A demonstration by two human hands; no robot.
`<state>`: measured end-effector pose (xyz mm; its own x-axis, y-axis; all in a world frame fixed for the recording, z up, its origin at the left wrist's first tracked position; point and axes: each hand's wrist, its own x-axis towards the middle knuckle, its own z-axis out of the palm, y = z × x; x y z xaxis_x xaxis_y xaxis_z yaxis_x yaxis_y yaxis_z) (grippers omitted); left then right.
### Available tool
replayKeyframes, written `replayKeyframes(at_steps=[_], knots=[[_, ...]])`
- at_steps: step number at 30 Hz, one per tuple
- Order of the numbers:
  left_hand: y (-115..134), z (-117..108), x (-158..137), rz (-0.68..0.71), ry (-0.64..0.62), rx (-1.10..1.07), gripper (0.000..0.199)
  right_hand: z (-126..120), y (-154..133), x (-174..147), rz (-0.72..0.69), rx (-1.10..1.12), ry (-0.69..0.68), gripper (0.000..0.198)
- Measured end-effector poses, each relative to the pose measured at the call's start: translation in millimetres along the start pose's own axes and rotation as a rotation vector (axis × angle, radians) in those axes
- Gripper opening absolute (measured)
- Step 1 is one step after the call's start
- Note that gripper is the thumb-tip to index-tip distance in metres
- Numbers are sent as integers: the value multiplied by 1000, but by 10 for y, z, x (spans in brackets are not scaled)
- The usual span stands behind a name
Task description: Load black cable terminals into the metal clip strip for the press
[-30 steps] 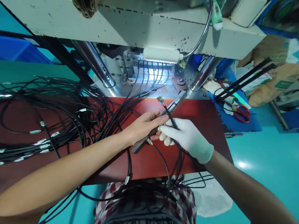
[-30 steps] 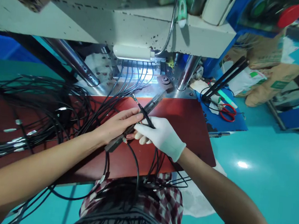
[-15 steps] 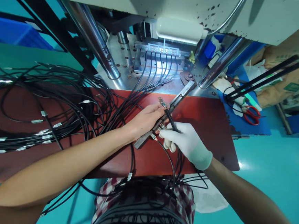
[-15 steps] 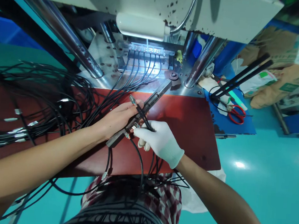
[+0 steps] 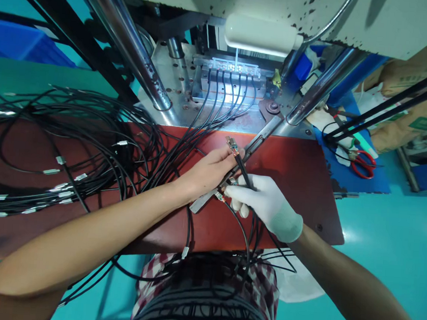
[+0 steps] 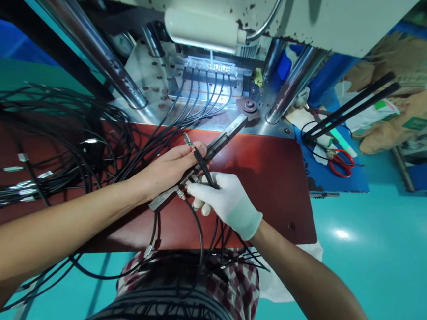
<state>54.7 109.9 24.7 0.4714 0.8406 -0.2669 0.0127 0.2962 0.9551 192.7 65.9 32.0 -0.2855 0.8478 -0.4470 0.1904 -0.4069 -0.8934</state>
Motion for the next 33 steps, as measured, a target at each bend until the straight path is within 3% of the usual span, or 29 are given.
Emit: replayKeyframes(at_steps=[7, 11, 16, 24, 33], knots=[[-94, -44, 64, 148, 23, 177, 35, 37, 72, 17, -73, 24, 66, 19], [-88, -63, 83, 56, -11, 36, 32, -27, 55, -51, -60, 3, -14, 24], [-77, -39, 54, -40, -144, -93, 27, -79, -27, -111, -123, -204, 109, 25], [-83, -56, 57, -23, -140, -168, 25, -76, -10, -125, -264, -404, 171, 17], [-111, -67, 70, 37, -109, -107, 24, -76, -42, -38, -136, -162, 117, 17]])
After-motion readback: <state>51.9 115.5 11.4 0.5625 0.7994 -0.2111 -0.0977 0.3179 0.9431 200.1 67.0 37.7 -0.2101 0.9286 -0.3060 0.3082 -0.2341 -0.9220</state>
